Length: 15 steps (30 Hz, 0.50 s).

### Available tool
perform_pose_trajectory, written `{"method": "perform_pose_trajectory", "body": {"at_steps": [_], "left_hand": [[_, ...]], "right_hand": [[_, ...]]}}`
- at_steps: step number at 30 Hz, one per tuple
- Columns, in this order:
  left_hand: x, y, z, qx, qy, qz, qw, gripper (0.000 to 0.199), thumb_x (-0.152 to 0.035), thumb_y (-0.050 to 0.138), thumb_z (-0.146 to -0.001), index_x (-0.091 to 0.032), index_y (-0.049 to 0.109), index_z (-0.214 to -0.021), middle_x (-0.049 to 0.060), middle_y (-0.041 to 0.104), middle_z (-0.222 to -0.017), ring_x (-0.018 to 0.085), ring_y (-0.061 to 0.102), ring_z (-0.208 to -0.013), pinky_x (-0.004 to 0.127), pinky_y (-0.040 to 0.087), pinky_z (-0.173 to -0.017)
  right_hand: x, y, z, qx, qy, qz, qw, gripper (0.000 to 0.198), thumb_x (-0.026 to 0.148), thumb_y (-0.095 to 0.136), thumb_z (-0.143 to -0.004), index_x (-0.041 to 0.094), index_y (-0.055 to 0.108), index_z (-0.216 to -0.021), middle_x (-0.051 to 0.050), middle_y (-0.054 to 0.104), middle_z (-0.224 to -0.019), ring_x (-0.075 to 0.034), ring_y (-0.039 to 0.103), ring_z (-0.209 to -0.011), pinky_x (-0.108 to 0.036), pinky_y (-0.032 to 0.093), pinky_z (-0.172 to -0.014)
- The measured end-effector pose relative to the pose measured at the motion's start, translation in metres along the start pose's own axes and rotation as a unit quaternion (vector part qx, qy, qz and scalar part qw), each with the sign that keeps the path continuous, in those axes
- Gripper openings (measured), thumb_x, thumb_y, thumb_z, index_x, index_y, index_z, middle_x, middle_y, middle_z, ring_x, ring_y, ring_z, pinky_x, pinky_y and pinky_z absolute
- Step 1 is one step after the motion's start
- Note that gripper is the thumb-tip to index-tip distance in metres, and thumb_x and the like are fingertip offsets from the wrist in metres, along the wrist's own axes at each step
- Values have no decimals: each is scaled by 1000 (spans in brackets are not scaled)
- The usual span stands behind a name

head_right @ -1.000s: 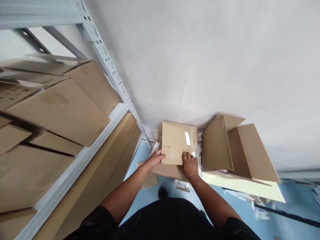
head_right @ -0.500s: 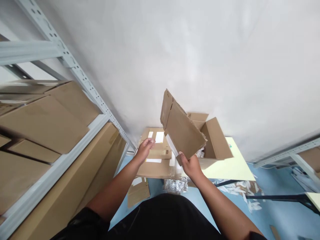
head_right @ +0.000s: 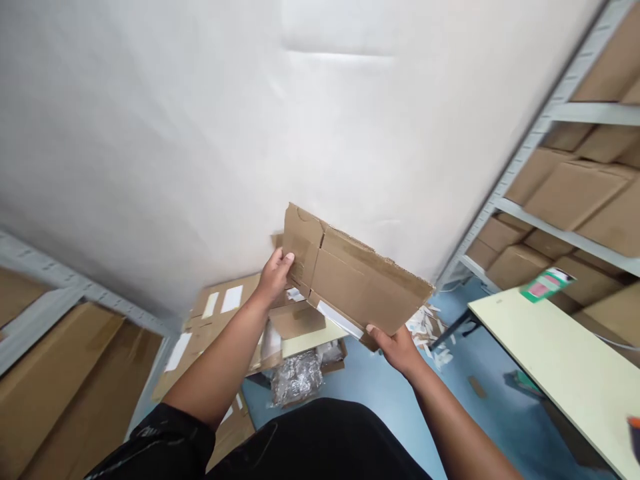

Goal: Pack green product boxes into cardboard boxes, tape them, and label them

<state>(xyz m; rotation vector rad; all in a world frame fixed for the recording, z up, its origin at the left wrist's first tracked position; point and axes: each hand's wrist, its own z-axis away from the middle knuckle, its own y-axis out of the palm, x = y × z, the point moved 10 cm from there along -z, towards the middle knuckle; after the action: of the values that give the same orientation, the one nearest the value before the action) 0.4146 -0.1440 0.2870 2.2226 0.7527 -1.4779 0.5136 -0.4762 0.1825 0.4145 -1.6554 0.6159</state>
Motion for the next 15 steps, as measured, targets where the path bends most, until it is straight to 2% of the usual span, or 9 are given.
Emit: {"method": "perform_pose_trajectory", "body": {"at_steps": [3,7,11,15], "left_hand": [[14,69,-13,20,7,32,999,39,-55,61,-94,-22,56,-115,6,71,-111,22,66,-103,35,53,-93],[38,179,-22,100,-4,42,994,32,-52,58,-96,-23,54,-109,4,68,-104,20,64,-97,32,51,-89],[54,289,-9,182,-8,38,982,30,-49,53,-99,-22,55,-111,4,67,-104,20,63,-98,32,50,-90],[71,382,11,265,-25,28,964,33,-48,47,-102,-23,55,-122,7,69,-118,23,65,-108,35,51,-95]], "right_hand": [[-17,-74,12,-152,25,-46,987,46,56,82,-74,20,75,-101,-10,80,-99,-30,74,-99,-42,60,-89],[-34,-171,44,-368,-1,-110,923,44,46,81,-74,20,66,-106,-8,78,-104,-23,71,-96,-35,56,-85],[-53,-250,83,-493,-14,-101,864,37,40,75,-75,21,61,-104,-4,74,-103,-20,67,-96,-33,52,-86],[-74,-312,120,-580,-7,-68,812,34,37,69,-73,22,57,-102,-1,71,-97,-19,64,-90,-30,50,-81]]}}
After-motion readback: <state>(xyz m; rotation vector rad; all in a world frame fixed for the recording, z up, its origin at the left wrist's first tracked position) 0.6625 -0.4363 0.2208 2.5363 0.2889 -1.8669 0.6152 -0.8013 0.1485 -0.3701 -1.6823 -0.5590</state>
